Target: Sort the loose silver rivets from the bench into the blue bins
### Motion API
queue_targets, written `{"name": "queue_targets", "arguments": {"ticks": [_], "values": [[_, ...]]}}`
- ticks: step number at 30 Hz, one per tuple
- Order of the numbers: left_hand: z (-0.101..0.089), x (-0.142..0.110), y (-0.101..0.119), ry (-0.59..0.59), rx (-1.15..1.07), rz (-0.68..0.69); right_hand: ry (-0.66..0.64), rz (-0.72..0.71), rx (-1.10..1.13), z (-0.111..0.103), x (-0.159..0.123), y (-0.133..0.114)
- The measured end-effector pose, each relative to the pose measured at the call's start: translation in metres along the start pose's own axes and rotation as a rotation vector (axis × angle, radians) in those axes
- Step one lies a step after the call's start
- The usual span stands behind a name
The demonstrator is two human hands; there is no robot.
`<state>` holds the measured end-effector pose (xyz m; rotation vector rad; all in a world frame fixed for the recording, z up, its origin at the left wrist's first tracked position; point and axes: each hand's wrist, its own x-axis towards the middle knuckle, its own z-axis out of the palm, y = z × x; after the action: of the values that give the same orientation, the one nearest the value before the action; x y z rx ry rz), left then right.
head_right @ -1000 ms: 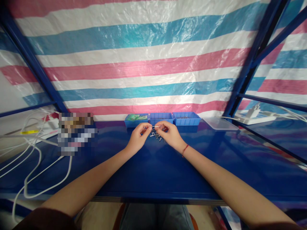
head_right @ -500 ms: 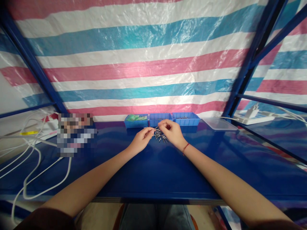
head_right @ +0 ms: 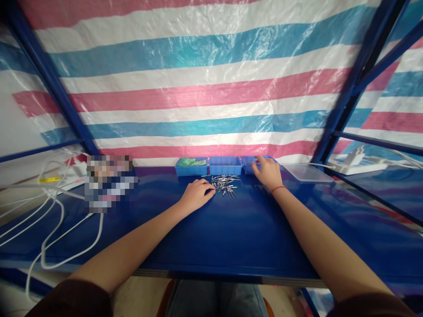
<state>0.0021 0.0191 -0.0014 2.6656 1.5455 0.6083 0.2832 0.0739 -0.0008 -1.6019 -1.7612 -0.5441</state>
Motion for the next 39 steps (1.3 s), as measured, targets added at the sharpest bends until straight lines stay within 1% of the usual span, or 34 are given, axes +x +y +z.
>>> {"name": "queue_targets", "arguments": {"ticks": [2,5,7,9,11,13,15,17,21,25,33,39], "values": [[-0.002,0.0,0.0,-0.009,-0.004,0.003,-0.001,-0.053,0.03,-0.003,-0.001,-0.01],[-0.001,0.001,-0.002,0.01,-0.014,-0.002,-0.058,-0.197,0.097,-0.01,-0.005,-0.029],[0.003,0.001,-0.004,0.048,-0.063,-0.02,-0.107,-0.277,0.177,-0.015,-0.01,-0.045],[0.006,0.003,-0.006,0.104,-0.174,-0.038,-0.157,-0.313,0.294,-0.019,-0.016,-0.061],[0.008,0.005,-0.006,0.162,-0.326,-0.033,-0.204,-0.282,0.443,-0.023,-0.022,-0.078],[0.009,0.006,-0.005,0.198,-0.478,-0.017,-0.245,-0.203,0.594,-0.026,-0.027,-0.094],[0.009,0.007,-0.002,0.195,-0.611,-0.012,-0.284,-0.141,0.713,-0.03,-0.03,-0.107],[0.009,0.007,0.0,0.163,-0.716,-0.012,-0.296,-0.12,0.783,-0.033,-0.032,-0.116],[0.01,0.006,0.004,0.081,-0.867,-0.012,-0.27,-0.088,0.878,-0.035,-0.034,-0.121],[0.01,0.004,0.006,0.012,-0.969,-0.054,-0.282,-0.031,0.954,-0.034,-0.034,-0.121],[0.01,0.005,0.008,0.004,-1.007,-0.042,-0.291,-0.01,1.021,-0.032,-0.034,-0.12],[0.008,0.005,0.008,-0.018,-1.0,-0.043,-0.272,-0.019,1.014,-0.031,-0.035,-0.12]]}}
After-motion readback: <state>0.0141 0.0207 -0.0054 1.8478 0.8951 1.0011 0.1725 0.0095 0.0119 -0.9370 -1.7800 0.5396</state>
